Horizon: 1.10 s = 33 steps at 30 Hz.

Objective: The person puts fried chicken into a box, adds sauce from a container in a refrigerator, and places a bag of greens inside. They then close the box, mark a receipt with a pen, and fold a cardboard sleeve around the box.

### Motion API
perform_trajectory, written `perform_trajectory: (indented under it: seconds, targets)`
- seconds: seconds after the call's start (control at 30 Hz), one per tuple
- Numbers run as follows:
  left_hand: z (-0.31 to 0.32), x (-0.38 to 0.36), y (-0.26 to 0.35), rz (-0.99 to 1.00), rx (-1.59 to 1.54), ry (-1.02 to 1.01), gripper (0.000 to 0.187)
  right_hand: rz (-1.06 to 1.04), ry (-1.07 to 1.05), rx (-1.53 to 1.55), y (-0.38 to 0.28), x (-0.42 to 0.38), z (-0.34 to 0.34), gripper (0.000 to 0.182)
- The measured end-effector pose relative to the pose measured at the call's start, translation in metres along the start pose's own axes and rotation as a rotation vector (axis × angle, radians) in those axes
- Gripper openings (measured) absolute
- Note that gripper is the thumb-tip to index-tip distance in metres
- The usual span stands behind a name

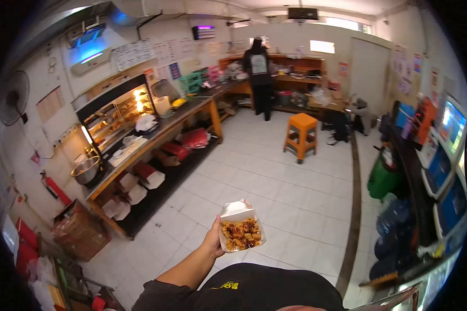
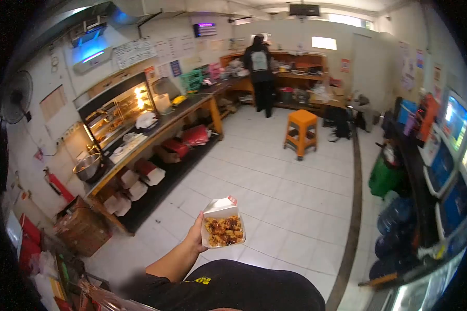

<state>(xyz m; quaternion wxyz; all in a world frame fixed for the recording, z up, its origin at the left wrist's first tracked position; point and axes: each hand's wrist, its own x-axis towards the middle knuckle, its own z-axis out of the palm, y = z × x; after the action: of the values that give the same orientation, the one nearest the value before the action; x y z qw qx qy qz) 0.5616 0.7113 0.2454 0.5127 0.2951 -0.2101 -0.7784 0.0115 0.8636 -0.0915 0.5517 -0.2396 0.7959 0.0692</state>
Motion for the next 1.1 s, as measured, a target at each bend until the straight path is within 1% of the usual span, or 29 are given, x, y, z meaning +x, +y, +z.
perform_trajectory:
  seconds: [0.07,0.1,0.13,0.17,0.2,0.23,0.27,0.3,0.33,0.4,0.47,0.5,0.53,0.57,0.6,0.63,0.67,0.7,0.77,0.8,0.83,0.87,0.93,1.0,1.03,1.1]
  targets:
    - [-0.016,0.010,0.034,0.067,-0.056,0.063,0.065,0.019,0.011,-0.003,-0.081,0.035,-0.034,0.052]
    - [-0.030,0.017,0.038,0.100,-0.090,0.094,0.066,-0.049,0.091,0.038,-0.128,0.054,-0.059,0.051]
    - [-0.048,0.023,0.055,0.139,-0.113,0.135,0.066,-0.183,0.187,0.066,-0.187,0.075,-0.077,0.051]
    - [-0.073,0.026,0.076,0.182,-0.133,0.174,0.066,-0.517,0.387,0.173,-0.257,0.061,-0.081,0.047]
    - [-0.087,0.034,0.089,0.224,-0.151,0.205,0.066,-0.535,0.480,0.085,-0.330,0.066,-0.099,0.040]
    - [-0.103,0.042,0.099,0.259,-0.173,0.237,0.067,-0.797,0.494,0.208,-0.397,0.062,-0.103,0.037]
    - [-0.120,0.052,0.110,0.288,-0.195,0.268,0.067,-0.708,0.434,0.289,-0.472,0.057,-0.102,0.036]
    - [-0.141,0.064,0.125,0.315,-0.227,0.296,0.066,-0.725,0.346,0.404,-0.529,0.048,-0.096,0.031]
    - [-0.154,0.081,0.136,0.315,-0.229,0.357,0.067,-0.731,0.278,0.528,-0.574,0.020,-0.082,0.027]
    - [-0.162,0.111,0.182,0.317,-0.194,0.482,0.067,-0.900,0.227,0.420,-0.654,0.018,-0.043,0.026]
    - [-0.188,0.154,0.224,0.369,-0.150,0.486,0.067,-1.096,0.104,0.032,-0.690,0.074,-0.012,0.028]
    - [-0.201,0.176,0.245,0.398,-0.144,0.467,0.067,-0.789,0.055,-0.040,-0.697,0.060,0.003,0.030]
    - [-0.214,0.199,0.264,0.427,-0.144,0.453,0.067,-0.661,-0.032,-0.158,-0.696,0.056,0.008,0.034]
    - [-0.242,0.224,0.286,0.427,-0.148,0.343,0.067,-0.367,0.003,-0.420,-0.699,0.010,0.016,0.055]
    - [-0.249,0.248,0.306,0.433,-0.151,0.342,0.067,-0.399,0.043,-0.732,-0.676,0.099,0.011,0.059]
    - [-0.258,0.269,0.330,0.443,-0.151,0.339,0.066,-0.318,0.026,-0.741,-0.670,0.108,0.010,0.057]
    - [-0.265,0.295,0.352,0.457,-0.150,0.340,0.066,-0.244,0.020,-0.670,-0.677,0.100,0.004,0.056]
    - [-0.262,0.319,0.374,0.449,-0.146,0.391,0.067,-0.194,0.024,-0.604,-0.687,0.098,-0.002,0.054]
    - [-0.260,0.365,0.414,0.421,-0.152,0.441,0.068,-0.144,0.049,-0.538,-0.721,0.101,-0.013,0.051]
    - [-0.269,0.388,0.428,0.401,-0.158,0.464,0.069,-0.136,0.058,-0.523,-0.742,0.108,-0.016,0.050]
    - [-0.285,0.414,0.444,0.436,-0.138,0.405,0.073,-0.132,0.064,-0.515,-0.768,0.116,-0.016,0.048]
    - [-0.296,0.436,0.458,0.422,-0.154,0.410,0.071,-0.129,0.070,-0.522,-0.798,0.125,-0.018,0.047]
    - [-0.311,0.479,0.491,0.432,-0.191,0.425,0.067,-0.148,0.085,-0.560,-0.877,0.150,-0.023,0.044]
    - [-0.330,0.513,0.521,0.444,-0.203,0.487,0.068,-0.190,0.097,-0.628,-0.963,0.183,-0.036,0.041]
    - [-0.334,0.523,0.529,0.458,-0.211,0.513,0.068,-0.209,0.108,-0.667,-1.002,0.187,-0.038,0.040]
    - [-0.357,0.547,0.562,0.482,-0.215,0.582,0.068,-0.317,0.157,-0.803,-1.107,0.216,-0.039,0.038]
